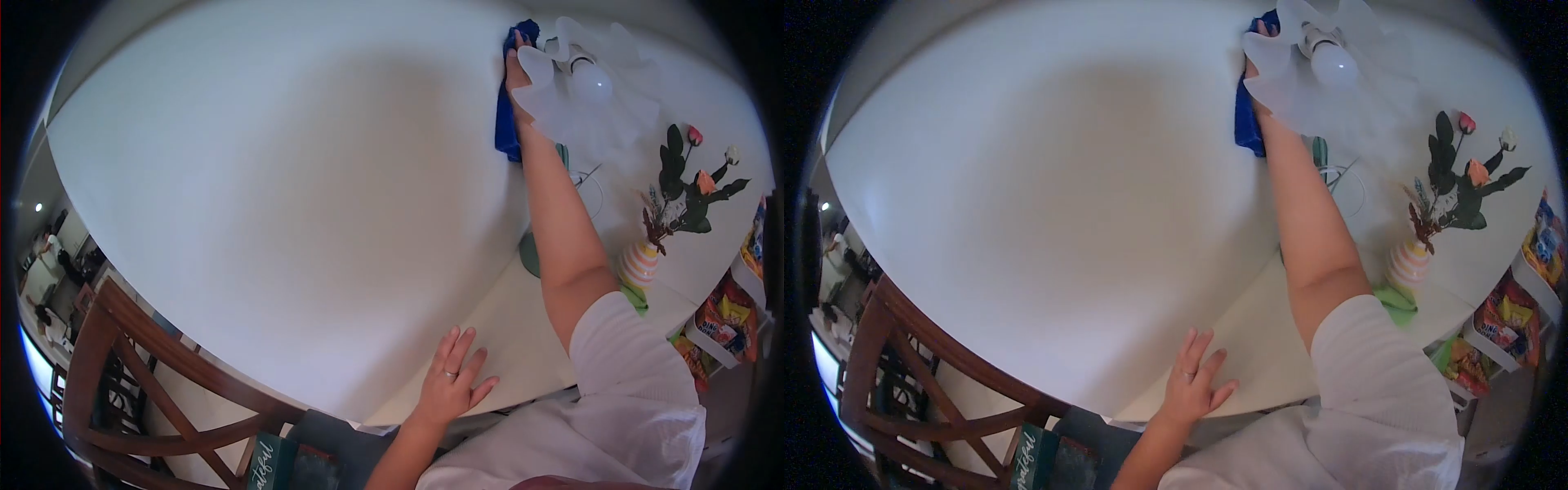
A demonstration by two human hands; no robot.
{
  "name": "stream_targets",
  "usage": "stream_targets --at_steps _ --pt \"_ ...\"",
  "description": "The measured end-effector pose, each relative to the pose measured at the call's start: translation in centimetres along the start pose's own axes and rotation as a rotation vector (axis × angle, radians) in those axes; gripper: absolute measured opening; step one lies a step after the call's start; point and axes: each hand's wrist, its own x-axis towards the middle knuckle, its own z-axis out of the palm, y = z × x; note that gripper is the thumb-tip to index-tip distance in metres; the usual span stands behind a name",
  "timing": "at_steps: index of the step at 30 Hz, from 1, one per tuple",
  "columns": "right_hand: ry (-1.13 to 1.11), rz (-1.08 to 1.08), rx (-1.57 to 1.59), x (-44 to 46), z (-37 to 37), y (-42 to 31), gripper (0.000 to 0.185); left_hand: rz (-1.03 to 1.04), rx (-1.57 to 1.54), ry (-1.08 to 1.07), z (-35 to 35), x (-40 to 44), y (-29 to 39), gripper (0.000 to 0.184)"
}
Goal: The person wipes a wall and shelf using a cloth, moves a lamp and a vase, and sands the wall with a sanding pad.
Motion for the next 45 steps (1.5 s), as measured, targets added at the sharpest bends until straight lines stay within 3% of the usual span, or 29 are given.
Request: stream_targets --at_steps 7,16,23,26,30,33,36,39,42,45 --pt "0.029 0.136 -0.016 -2.3 0.4 0.3 0.042 -0.024 -0.002 -0.011 0.3 0.3 0.1 0.04" --pt "-0.177 0.604 -0.227 -6.0 0.9 3.1 0.049 -0.031 0.0 -0.036 0.5 0.4 0.1 0.042" --pt "-0.234 0.787 -0.243 -7.8 0.4 3.9 0.051 -0.105 -0.017 -0.06 0.8 0.8 0.1 0.042" --pt "-0.294 0.774 -0.237 -8.6 0.5 5.5 0.047 -0.151 -0.007 -0.095 0.7 0.9 0.2 0.042" --pt "-0.078 0.454 -0.237 -10.2 0.8 6.7 0.032 -0.158 0.031 -0.087 0.9 0.8 0.3 0.042" --pt "0.031 0.575 -0.084 -10.9 1.3 7.3 0.03 -0.173 0.049 -0.099 1.0 0.7 0.4 0.042" --pt "0.033 0.524 -0.108 -11.5 0.9 7.2 0.03 -0.182 0.066 -0.107 1.1 0.7 0.5 0.041" --pt "-0.072 0.655 -0.047 -11.3 -0.6 6.2 0.032 -0.179 0.07 -0.109 1.1 0.9 0.6 0.041" --pt "-0.102 0.505 0.032 -11.9 -1.5 5.8 0.035 -0.181 0.072 -0.114 1.2 0.8 0.5 0.041" --pt "-0.212 0.592 -0.06 -12.3 -2.1 5.5 0.048 -0.178 0.068 -0.117 1.2 0.8 0.6 0.041"
